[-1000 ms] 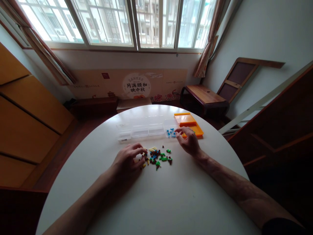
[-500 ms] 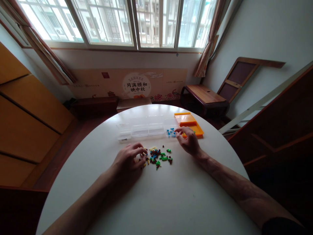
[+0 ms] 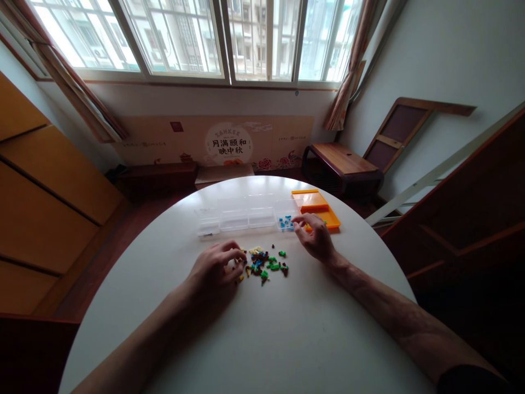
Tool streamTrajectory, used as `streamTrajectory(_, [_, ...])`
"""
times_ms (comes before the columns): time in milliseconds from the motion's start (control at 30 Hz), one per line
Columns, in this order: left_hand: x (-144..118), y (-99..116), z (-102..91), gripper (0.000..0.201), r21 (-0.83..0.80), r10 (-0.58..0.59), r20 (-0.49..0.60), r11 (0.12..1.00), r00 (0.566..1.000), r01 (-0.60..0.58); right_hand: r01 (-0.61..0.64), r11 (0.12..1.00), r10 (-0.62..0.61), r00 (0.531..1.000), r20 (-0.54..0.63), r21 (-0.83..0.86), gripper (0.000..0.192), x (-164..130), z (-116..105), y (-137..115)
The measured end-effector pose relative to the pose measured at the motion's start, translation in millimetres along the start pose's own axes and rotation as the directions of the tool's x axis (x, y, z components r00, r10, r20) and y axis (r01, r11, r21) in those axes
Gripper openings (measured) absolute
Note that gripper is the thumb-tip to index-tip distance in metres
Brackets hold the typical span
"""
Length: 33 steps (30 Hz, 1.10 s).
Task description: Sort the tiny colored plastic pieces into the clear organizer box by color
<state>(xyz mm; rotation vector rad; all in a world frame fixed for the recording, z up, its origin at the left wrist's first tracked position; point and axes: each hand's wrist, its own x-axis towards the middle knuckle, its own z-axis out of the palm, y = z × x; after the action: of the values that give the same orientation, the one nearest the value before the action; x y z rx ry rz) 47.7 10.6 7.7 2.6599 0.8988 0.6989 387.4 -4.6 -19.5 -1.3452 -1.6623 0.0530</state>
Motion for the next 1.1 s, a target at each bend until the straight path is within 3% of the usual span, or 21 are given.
streamTrajectory(800, [-1.7, -0.6, 4.0, 0.012, 0.017, -0.019, 0.013, 1.0, 1.0, 0.018, 0.018, 1.0, -0.018, 1.0, 0.012, 0.013, 0.01, -0.2, 0.8, 0.7])
streamTrajectory(1100, [-1.4, -3.1, 4.7, 0.011, 0.071, 0.066, 0.005, 0.995, 0.998, -0.066, 0.039, 0.999, -0.039, 0.999, 0.015, 0.01, 0.009, -1.1, 1.3, 1.6])
